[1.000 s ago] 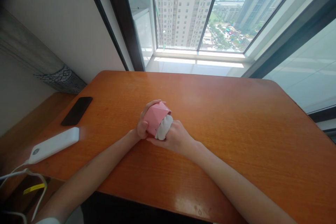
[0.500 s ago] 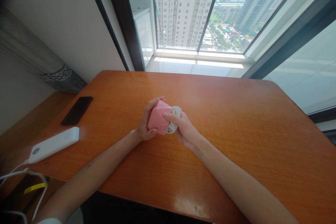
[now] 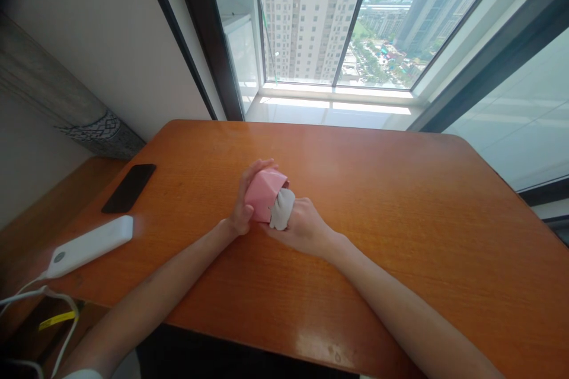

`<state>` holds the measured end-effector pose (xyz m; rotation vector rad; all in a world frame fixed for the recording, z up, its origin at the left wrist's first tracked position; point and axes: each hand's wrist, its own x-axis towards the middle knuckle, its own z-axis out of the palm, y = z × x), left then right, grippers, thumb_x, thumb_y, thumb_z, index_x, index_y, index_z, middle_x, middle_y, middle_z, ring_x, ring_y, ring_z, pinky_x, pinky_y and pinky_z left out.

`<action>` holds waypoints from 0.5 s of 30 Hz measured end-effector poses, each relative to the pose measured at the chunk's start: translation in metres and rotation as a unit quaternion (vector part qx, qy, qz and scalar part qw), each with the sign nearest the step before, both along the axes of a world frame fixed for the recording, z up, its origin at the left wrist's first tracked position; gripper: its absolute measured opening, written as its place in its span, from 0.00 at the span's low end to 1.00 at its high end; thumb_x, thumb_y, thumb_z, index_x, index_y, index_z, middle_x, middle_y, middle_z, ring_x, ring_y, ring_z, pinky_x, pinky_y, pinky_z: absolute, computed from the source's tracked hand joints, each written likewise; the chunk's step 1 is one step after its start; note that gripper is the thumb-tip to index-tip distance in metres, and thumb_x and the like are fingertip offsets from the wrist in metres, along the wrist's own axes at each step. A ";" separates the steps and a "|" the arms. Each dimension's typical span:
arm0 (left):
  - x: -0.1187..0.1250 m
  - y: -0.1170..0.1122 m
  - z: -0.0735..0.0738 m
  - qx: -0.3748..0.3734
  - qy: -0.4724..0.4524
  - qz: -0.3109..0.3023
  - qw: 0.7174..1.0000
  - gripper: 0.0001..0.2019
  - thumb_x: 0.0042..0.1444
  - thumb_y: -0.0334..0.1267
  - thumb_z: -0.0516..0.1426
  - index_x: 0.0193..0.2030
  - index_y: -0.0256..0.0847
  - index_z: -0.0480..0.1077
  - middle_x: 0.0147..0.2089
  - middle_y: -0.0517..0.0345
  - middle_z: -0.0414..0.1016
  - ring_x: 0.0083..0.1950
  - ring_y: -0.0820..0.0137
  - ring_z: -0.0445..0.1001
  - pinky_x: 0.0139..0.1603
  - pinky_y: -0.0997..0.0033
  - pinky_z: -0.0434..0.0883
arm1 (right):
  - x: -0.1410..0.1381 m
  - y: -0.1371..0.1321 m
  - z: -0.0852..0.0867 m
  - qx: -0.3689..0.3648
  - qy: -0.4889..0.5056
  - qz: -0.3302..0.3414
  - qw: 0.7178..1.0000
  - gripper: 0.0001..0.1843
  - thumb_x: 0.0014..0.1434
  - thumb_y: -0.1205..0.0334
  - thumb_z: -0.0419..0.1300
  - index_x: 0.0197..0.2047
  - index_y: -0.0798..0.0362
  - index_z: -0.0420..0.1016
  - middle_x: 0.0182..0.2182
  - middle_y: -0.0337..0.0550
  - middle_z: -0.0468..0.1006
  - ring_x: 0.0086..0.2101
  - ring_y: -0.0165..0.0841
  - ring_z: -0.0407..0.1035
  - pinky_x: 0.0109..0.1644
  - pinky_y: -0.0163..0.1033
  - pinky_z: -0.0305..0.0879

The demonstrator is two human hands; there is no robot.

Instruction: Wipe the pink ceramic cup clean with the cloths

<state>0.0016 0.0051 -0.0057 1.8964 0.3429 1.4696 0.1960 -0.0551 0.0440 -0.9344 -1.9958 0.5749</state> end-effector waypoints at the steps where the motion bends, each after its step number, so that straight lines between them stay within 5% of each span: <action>1: 0.000 0.000 0.002 0.008 -0.007 0.002 1.000 0.47 0.69 0.73 0.52 0.84 0.49 0.49 0.83 0.40 0.57 0.79 0.44 0.65 0.79 0.36 0.65 | -0.002 -0.001 0.005 -0.084 0.052 -0.015 0.995 0.13 0.61 0.53 0.74 0.31 0.50 0.80 0.27 0.39 0.79 0.27 0.32 0.67 0.32 0.38 0.63; 3: 0.001 0.001 0.006 0.052 0.008 0.006 0.999 0.47 0.68 0.71 0.56 0.84 0.47 0.53 0.82 0.40 0.58 0.83 0.42 0.59 0.83 0.34 0.58 | -0.008 -0.003 0.014 -0.257 0.181 -0.038 0.949 0.18 0.56 0.47 0.78 0.36 0.50 0.81 0.30 0.39 0.80 0.29 0.33 0.69 0.33 0.38 0.66; 5: 0.000 0.001 0.008 0.084 0.036 0.007 0.996 0.43 0.69 0.67 0.58 0.82 0.44 0.57 0.80 0.38 0.61 0.82 0.42 0.59 0.83 0.34 0.58 | -0.014 -0.003 0.022 -0.383 0.311 -0.038 0.869 0.23 0.53 0.43 0.80 0.40 0.51 0.82 0.32 0.41 0.80 0.31 0.34 0.70 0.34 0.37 0.69; 8: 0.000 0.000 0.009 0.070 0.034 0.016 0.997 0.36 0.71 0.63 0.57 0.78 0.44 0.62 0.75 0.38 0.66 0.76 0.45 0.66 0.77 0.37 0.66 | -0.019 -0.002 0.024 -0.450 0.416 -0.023 0.790 0.25 0.54 0.42 0.80 0.44 0.52 0.83 0.35 0.41 0.80 0.34 0.34 0.71 0.36 0.36 0.71; 11: 0.001 -0.002 0.007 0.044 0.022 0.020 0.999 0.33 0.72 0.63 0.55 0.73 0.44 0.66 0.71 0.39 0.69 0.72 0.46 0.69 0.74 0.37 0.68 | -0.019 -0.003 0.014 -0.408 0.383 -0.041 0.828 0.26 0.56 0.36 0.76 0.37 0.52 0.80 0.31 0.40 0.77 0.30 0.32 0.67 0.32 0.36 0.67; 15: 0.000 -0.003 0.005 -0.009 -0.006 0.000 1.000 0.32 0.72 0.63 0.53 0.72 0.44 0.67 0.70 0.41 0.70 0.70 0.47 0.70 0.74 0.38 0.68 | -0.013 -0.007 -0.002 -0.209 0.153 -0.015 0.966 0.26 0.60 0.38 0.72 0.27 0.50 0.73 0.23 0.38 0.72 0.25 0.31 0.62 0.28 0.37 0.59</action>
